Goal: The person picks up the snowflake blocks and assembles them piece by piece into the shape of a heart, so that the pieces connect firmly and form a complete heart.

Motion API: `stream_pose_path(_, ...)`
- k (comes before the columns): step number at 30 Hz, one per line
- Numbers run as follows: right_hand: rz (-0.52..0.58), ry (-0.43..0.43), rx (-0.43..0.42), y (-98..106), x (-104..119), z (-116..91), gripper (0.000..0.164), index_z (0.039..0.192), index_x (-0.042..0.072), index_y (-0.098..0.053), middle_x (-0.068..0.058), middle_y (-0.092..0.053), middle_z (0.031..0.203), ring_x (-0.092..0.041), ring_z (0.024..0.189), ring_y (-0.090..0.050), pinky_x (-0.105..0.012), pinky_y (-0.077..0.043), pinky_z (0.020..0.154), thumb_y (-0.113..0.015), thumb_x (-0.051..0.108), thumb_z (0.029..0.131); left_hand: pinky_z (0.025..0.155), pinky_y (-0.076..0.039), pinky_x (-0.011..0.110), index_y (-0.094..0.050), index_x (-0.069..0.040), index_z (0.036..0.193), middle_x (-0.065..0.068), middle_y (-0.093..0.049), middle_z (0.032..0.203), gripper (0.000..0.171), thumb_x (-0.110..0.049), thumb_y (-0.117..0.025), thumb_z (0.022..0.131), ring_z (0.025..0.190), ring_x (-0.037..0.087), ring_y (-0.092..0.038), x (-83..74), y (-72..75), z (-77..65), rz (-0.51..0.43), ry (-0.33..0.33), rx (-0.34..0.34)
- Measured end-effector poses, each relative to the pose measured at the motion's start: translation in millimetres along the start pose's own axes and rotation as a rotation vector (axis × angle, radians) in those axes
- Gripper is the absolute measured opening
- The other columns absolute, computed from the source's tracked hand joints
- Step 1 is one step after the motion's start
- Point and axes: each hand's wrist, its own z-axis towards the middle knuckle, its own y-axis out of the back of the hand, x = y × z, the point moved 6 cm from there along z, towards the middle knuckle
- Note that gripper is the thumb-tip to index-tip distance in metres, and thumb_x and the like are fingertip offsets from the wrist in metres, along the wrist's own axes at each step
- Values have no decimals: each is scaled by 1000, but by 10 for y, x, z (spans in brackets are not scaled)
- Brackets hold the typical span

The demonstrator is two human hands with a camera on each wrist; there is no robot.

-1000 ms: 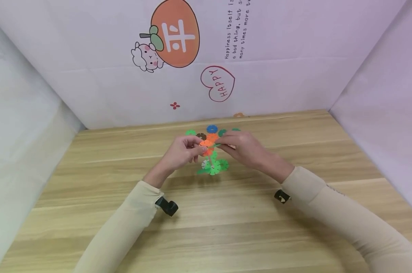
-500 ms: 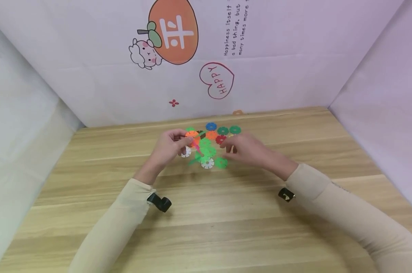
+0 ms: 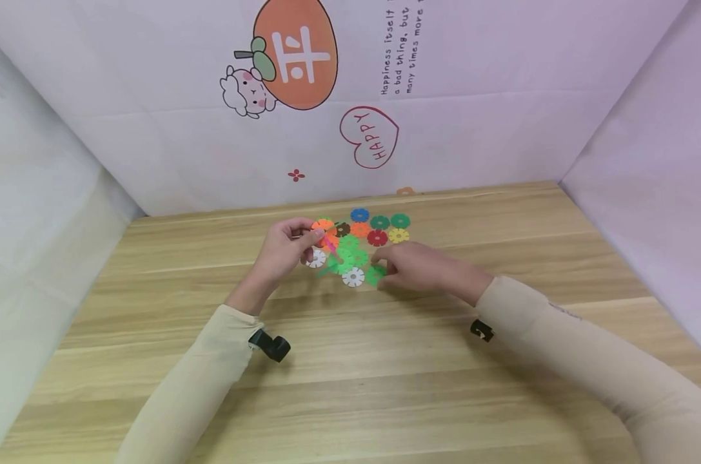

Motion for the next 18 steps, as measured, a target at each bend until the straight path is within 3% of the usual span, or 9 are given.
stream_pose_path(5, -11, -17, 1, -18, -10, 26, 36, 122, 8, -68, 1, -62, 83, -17, 75, -55, -31, -49, 70, -78, 25, 91, 56, -46, 24, -70, 0, 105, 16, -63, 85, 16, -13, -70, 96, 58, 15, -54, -13, -11, -10, 2, -21, 15)
stream_pose_path(11, 81, -43, 14, -49, -51, 36, 25, 100, 14, -63, -1, -59, 80, -19, 76, -54, -33, -48, 68, -82, 24, 87, 57, -46, 25, -70, 1, 109, 25, -58, 89, 18, -13, -69, 97, 58, 15, -52, -23, -39, -25, -18, -34, 33)
stream_pose_path(18, 136, 5, 87, -122, -66, -11, 20, 80, 16, -60, 1, -57, 72, -12, 60, -55, -29, -47, 58, -75, 20, 93, 57, -47, 25, -70, 3, 108, 12, -59, 80, 19, -13, -70, 97, 58, 14, -52, -42, -56, -41, -13, -63, 44)
